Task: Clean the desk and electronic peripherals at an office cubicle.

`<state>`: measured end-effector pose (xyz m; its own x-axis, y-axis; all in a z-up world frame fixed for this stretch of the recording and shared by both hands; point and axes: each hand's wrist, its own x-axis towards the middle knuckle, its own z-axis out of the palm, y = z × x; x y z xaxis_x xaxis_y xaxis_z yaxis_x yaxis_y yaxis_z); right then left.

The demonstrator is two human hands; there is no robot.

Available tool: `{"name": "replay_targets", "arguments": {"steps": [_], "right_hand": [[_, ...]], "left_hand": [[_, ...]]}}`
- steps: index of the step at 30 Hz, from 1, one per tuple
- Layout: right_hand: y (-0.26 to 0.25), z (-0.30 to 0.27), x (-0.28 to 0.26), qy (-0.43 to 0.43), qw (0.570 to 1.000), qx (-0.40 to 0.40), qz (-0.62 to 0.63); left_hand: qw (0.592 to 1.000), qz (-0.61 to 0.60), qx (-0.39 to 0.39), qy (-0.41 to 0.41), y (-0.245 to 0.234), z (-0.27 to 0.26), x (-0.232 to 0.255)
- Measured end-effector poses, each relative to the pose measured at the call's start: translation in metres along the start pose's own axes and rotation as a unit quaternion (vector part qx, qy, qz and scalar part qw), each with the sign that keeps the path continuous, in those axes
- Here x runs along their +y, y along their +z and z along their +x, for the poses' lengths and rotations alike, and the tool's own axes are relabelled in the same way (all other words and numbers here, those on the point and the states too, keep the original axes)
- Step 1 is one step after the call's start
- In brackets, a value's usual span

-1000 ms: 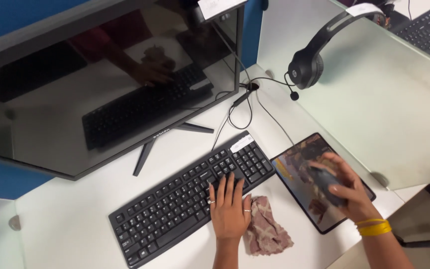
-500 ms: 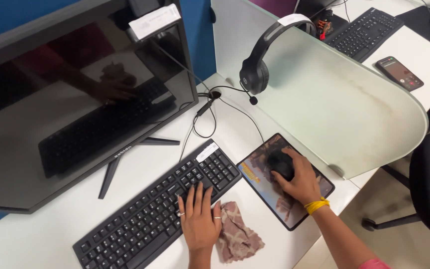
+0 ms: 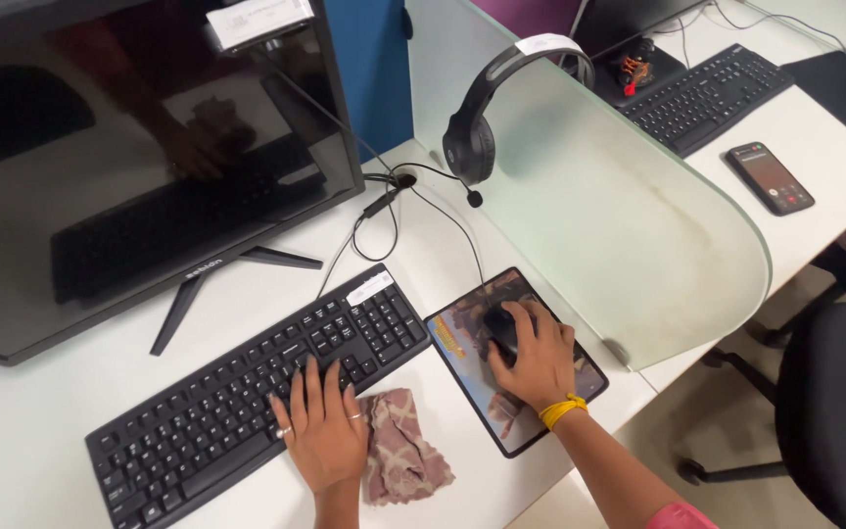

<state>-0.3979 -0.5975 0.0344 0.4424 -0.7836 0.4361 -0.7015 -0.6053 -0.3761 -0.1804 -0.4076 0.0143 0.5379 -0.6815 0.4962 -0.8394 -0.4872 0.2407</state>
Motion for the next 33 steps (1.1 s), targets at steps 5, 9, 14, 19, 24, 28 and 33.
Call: {"name": "replay_targets", "arguments": {"steps": [5, 9, 14, 19, 24, 28, 33], "right_hand": [[0.003, -0.002, 0.002, -0.005, 1.0, -0.009, -0.028], [0.005, -0.003, 0.003, -0.006, 0.999, -0.012, -0.032], [0.01, -0.006, 0.009, -0.003, 0.998, -0.025, -0.051], [0.01, -0.007, 0.008, -0.001, 0.998, -0.031, -0.055], [0.01, -0.006, 0.008, -0.005, 0.998, -0.021, -0.05], [0.011, -0.006, 0.008, -0.012, 0.998, -0.028, -0.052], [0.011, -0.007, 0.008, -0.018, 0.998, -0.033, -0.053]], "left_hand": [[0.987, 0.087, -0.003, -0.132, -0.005, -0.03, 0.009], [0.968, 0.129, 0.028, -0.214, 0.0, -0.038, 0.007], [0.951, 0.106, -0.034, -0.29, -0.001, -0.03, 0.005], [0.946, 0.102, -0.051, -0.304, -0.004, -0.027, 0.008], [0.941, 0.112, -0.064, -0.312, -0.004, -0.025, 0.008], [0.936, 0.108, -0.074, -0.328, -0.004, -0.025, 0.009], [0.935, 0.097, -0.068, -0.333, -0.009, -0.023, 0.011]]}}
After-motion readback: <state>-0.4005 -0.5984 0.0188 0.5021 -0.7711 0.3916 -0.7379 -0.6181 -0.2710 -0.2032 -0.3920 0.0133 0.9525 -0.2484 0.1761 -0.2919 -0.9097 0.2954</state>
